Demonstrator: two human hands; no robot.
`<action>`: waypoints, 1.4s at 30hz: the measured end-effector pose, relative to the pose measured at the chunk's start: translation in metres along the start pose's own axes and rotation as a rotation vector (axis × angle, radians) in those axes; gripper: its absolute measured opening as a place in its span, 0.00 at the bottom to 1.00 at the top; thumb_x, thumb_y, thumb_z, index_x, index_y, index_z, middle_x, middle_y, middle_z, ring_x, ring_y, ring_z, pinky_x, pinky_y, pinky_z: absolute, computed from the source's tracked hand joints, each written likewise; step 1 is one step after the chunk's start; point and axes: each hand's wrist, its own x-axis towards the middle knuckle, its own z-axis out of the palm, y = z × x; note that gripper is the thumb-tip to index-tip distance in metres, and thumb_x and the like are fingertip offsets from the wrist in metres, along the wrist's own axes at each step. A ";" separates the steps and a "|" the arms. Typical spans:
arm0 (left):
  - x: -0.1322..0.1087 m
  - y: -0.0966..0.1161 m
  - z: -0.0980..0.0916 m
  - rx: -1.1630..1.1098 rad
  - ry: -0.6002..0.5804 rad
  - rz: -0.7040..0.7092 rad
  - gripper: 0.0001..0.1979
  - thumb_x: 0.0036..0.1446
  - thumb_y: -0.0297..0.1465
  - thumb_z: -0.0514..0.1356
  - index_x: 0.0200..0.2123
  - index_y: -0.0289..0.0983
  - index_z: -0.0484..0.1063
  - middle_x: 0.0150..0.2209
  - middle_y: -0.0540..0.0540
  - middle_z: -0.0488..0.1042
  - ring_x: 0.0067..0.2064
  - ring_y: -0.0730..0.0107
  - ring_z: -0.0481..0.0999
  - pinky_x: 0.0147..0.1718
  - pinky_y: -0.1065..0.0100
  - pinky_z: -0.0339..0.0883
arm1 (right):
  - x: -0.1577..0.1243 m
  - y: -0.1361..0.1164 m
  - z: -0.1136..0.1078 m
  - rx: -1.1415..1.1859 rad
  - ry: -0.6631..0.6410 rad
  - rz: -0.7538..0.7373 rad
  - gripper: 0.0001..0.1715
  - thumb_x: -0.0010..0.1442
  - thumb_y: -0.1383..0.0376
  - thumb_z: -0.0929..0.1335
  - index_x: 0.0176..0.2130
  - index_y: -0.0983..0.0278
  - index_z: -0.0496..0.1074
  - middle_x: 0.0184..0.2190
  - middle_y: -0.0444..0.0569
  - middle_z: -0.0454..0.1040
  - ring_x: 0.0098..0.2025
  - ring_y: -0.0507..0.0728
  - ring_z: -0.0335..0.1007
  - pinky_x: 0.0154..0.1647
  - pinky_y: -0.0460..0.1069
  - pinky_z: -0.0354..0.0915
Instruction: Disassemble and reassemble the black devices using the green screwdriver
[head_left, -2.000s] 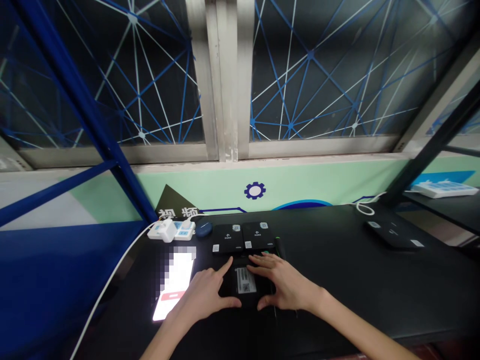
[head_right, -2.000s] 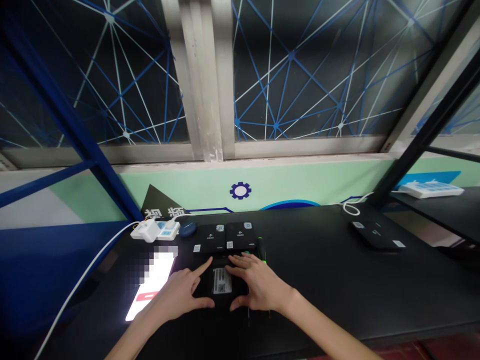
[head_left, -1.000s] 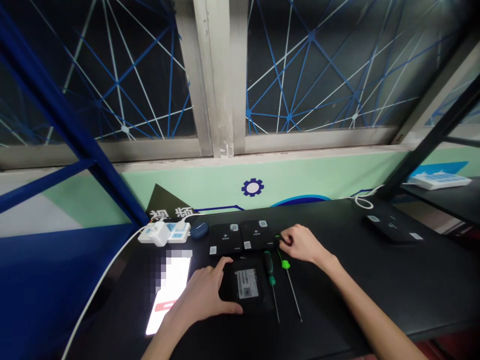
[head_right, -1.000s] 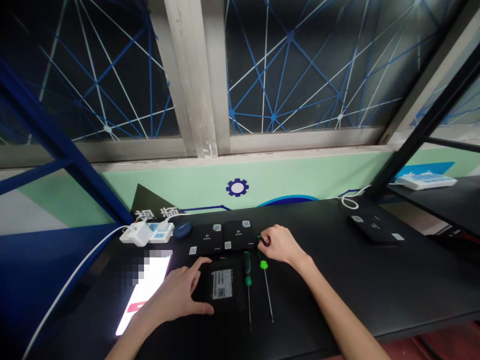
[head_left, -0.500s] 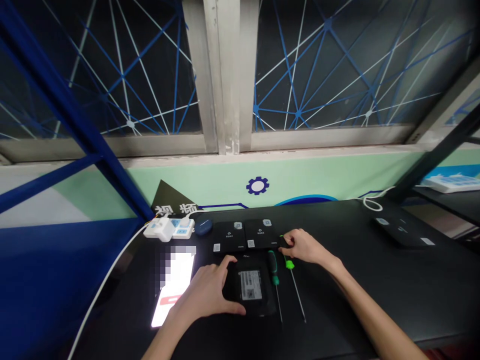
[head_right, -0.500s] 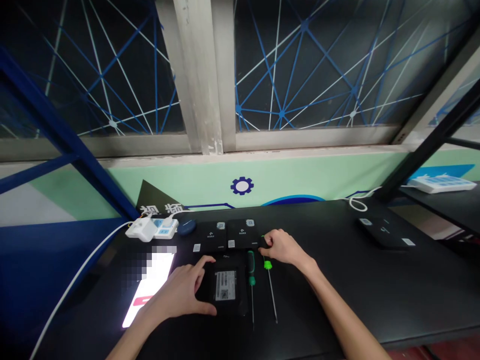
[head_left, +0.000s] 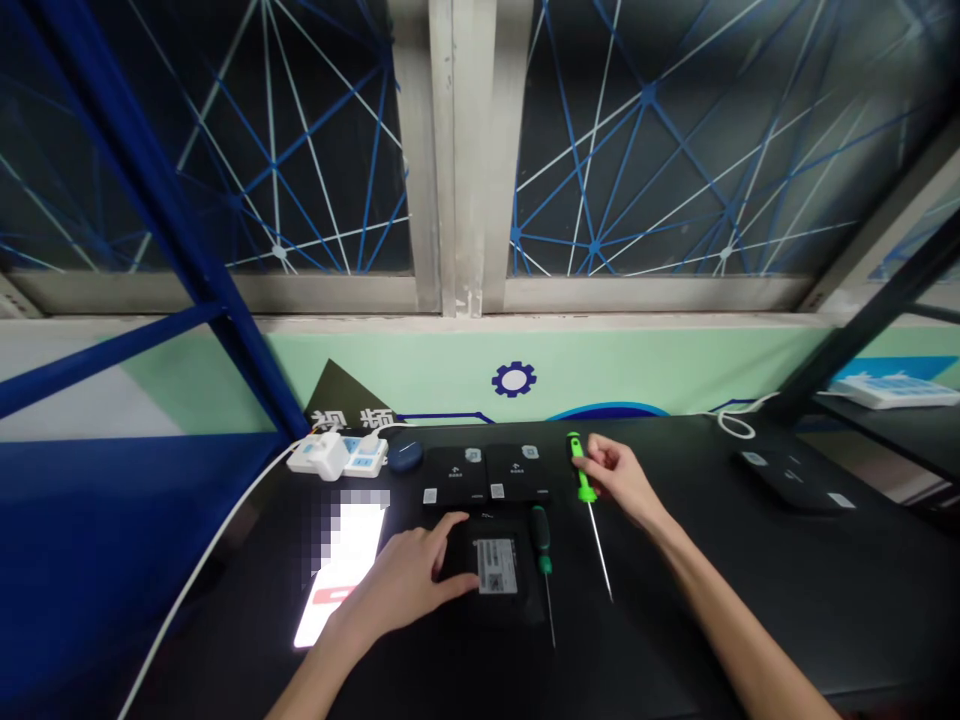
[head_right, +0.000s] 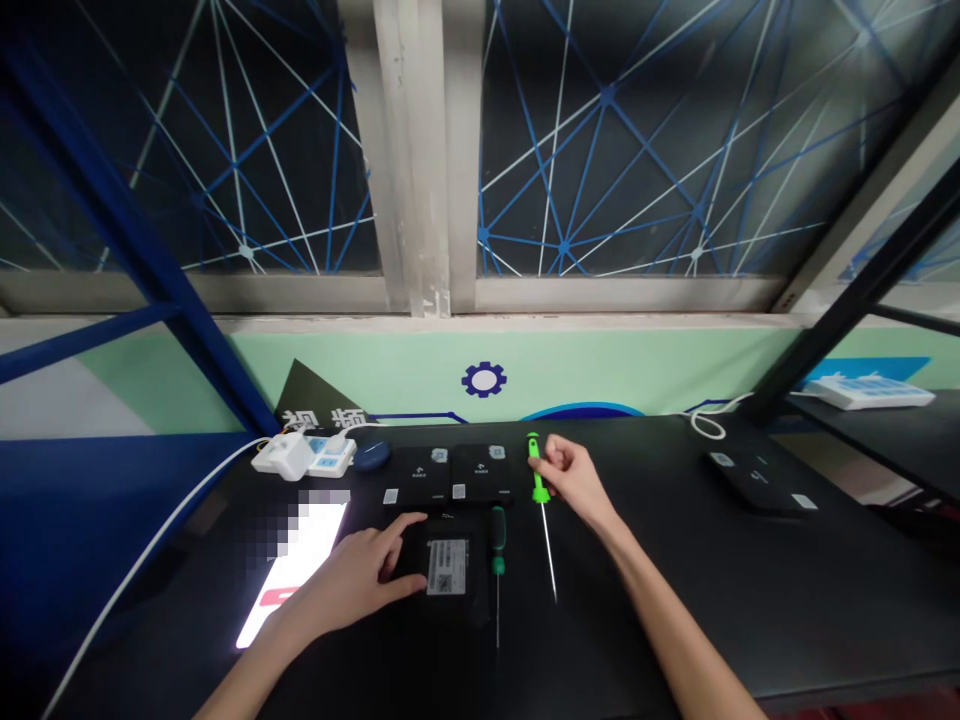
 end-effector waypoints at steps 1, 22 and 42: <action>0.000 -0.001 0.000 -0.013 0.007 -0.003 0.33 0.60 0.51 0.57 0.65 0.48 0.56 0.28 0.53 0.71 0.32 0.63 0.71 0.28 0.67 0.54 | -0.001 -0.001 0.001 0.123 0.034 0.011 0.21 0.53 0.60 0.73 0.29 0.59 0.55 0.17 0.33 0.56 0.14 0.47 0.51 0.15 0.43 0.48; 0.002 0.001 -0.002 0.016 -0.009 -0.027 0.29 0.59 0.49 0.58 0.60 0.46 0.63 0.29 0.52 0.72 0.33 0.62 0.72 0.29 0.66 0.57 | -0.010 0.004 0.037 0.327 0.084 -0.046 0.15 0.59 0.56 0.72 0.40 0.61 0.67 0.34 0.48 0.78 0.25 0.53 0.70 0.26 0.48 0.67; 0.002 0.004 -0.004 0.009 -0.013 -0.029 0.29 0.59 0.49 0.58 0.60 0.46 0.63 0.29 0.52 0.73 0.32 0.62 0.73 0.29 0.66 0.58 | -0.013 0.004 0.046 0.298 0.051 -0.055 0.17 0.58 0.55 0.72 0.41 0.61 0.68 0.34 0.48 0.78 0.26 0.53 0.72 0.27 0.48 0.69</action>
